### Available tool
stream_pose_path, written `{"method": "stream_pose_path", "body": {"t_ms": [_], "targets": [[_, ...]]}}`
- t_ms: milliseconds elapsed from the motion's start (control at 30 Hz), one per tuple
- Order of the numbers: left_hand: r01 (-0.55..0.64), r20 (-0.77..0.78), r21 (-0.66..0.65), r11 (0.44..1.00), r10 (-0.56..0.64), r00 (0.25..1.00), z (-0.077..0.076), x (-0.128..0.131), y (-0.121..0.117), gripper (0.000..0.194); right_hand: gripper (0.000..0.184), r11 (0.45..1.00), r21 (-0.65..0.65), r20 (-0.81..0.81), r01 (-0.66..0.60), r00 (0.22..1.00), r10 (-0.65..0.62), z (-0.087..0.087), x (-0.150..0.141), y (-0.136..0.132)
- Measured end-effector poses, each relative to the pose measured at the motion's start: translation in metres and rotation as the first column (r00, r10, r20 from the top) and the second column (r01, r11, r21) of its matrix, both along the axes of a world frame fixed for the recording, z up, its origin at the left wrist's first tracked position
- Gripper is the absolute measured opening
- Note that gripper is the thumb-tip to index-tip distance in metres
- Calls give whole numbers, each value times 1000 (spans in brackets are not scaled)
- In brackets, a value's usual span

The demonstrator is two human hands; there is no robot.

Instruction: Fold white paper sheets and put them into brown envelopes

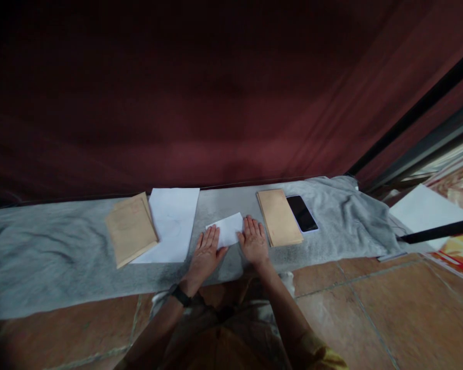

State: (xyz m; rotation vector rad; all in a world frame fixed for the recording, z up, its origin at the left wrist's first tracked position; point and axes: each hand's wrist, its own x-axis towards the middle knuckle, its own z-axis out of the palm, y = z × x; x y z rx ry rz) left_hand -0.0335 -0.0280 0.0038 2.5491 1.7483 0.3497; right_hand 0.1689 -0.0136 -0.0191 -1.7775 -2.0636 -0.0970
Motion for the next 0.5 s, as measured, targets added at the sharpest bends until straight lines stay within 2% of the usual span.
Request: {"method": "stream_pose_path", "body": {"t_ms": [300, 400, 500], "targets": [[83, -139, -75, 994, -93, 986, -2, -5, -5, 47, 48, 1000, 15, -81, 2, 997, -1, -3, 7, -7], [92, -150, -114, 989, -109, 983, -1, -1, -4, 51, 48, 1000, 23, -123, -5, 992, 7, -3, 8, -6], [98, -78, -136, 986, -109, 991, 6, 1, -1, 57, 47, 999, 36, -193, -6, 981, 12, -2, 8, -6]]}}
